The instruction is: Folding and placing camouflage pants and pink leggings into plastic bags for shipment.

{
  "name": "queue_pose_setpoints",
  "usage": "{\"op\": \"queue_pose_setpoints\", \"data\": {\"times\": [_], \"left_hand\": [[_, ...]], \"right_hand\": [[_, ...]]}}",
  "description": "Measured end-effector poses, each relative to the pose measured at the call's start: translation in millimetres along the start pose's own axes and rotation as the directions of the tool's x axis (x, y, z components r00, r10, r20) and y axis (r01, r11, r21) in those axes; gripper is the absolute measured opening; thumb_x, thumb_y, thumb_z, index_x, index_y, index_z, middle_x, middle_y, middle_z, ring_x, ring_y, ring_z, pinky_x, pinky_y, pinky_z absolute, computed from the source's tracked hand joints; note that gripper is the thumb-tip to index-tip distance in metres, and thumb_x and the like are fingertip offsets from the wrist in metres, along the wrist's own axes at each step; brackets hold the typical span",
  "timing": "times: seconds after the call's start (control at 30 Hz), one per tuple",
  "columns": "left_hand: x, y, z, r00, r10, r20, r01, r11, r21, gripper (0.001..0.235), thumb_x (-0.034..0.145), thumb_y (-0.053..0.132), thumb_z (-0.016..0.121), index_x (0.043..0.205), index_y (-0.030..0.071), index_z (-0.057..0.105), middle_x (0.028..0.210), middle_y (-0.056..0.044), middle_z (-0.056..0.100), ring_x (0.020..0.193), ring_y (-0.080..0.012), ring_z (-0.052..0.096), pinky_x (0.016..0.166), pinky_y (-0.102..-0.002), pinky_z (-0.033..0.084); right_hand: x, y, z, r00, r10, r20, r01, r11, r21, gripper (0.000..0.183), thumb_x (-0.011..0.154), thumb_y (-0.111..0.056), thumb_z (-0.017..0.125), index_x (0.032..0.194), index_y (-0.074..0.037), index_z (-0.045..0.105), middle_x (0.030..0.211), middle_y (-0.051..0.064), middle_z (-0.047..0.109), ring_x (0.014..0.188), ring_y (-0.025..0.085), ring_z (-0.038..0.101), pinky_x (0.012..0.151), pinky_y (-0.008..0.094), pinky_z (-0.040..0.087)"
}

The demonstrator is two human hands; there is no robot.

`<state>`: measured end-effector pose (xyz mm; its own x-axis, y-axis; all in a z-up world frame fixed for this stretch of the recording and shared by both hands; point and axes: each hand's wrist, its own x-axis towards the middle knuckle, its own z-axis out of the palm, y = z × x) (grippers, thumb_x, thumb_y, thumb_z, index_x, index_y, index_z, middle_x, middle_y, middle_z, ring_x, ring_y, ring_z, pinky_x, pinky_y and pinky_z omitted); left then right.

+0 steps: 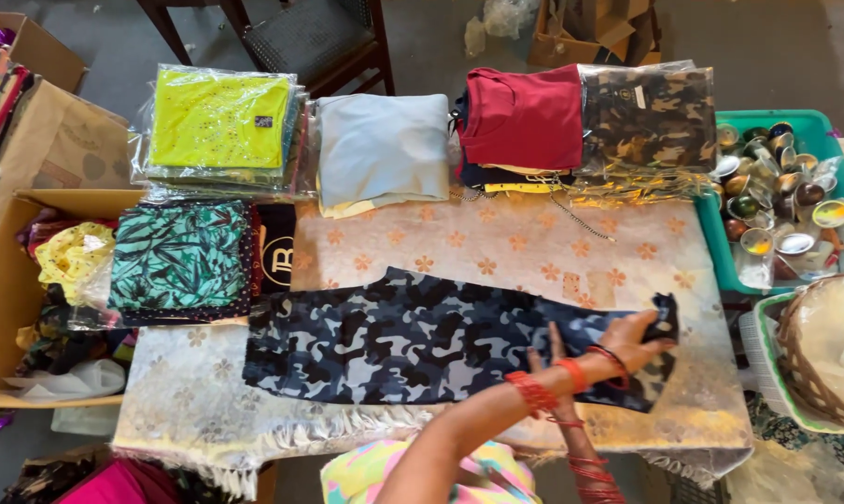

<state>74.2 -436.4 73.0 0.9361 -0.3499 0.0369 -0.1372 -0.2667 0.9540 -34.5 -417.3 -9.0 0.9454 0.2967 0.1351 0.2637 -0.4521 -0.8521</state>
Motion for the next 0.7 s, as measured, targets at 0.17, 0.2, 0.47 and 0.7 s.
{"op": "queue_pose_setpoints", "data": {"times": [0.17,0.2,0.47,0.7], "left_hand": [[25.5,-27.0,85.6,0.996,0.029,0.083,-0.024,0.998,-0.065,0.055,0.086,0.036,0.078,0.129,0.005,0.062,0.111,-0.021,0.075,0.105,-0.0377,0.073,0.089,-0.045,0.057],[27.1,-35.2,95.9,0.988,0.066,0.143,-0.047,0.99,-0.13,0.063,0.084,0.032,0.078,0.137,0.006,0.058,0.115,-0.019,0.075,0.108,-0.0347,0.073,0.091,-0.043,0.057],[10.3,-171.2,-104.3,0.948,-0.137,0.287,0.22,0.933,-0.284,0.045,0.092,0.005,0.068,0.136,0.012,0.063,0.117,-0.017,0.071,0.095,-0.025,0.067,0.084,-0.039,0.057],[-92.5,-303.5,-392.0,0.877,-0.099,-0.47,0.42,0.635,0.648,0.041,0.091,0.004,0.055,0.131,0.013,0.063,0.122,-0.019,0.068,0.114,-0.0404,0.065,0.097,-0.049,0.054]], "right_hand": [[-15.9,67.1,-65.6,0.959,0.098,-0.268,-0.118,0.991,-0.061,0.079,0.087,-0.027,0.072,0.155,-0.002,0.039,0.152,0.021,0.049,0.141,0.033,0.047,0.117,0.044,0.036],[-21.6,83.7,-78.8,0.94,0.114,-0.322,-0.143,0.987,-0.067,0.08,0.086,-0.026,0.072,0.155,-0.002,0.039,0.151,0.021,0.05,0.14,0.033,0.047,0.117,0.044,0.036],[-30.6,175.6,-151.9,0.799,0.167,-0.577,-0.382,0.883,-0.273,0.051,0.095,-0.018,0.071,0.142,0.0,0.06,0.134,0.024,0.065,0.126,0.04,0.06,0.111,0.046,0.047],[-46.6,249.2,-228.9,0.806,0.105,-0.582,-0.486,0.679,-0.55,0.052,0.103,-0.034,0.072,0.136,0.004,0.058,0.131,0.027,0.065,0.122,0.043,0.061,0.113,0.05,0.048]]}}
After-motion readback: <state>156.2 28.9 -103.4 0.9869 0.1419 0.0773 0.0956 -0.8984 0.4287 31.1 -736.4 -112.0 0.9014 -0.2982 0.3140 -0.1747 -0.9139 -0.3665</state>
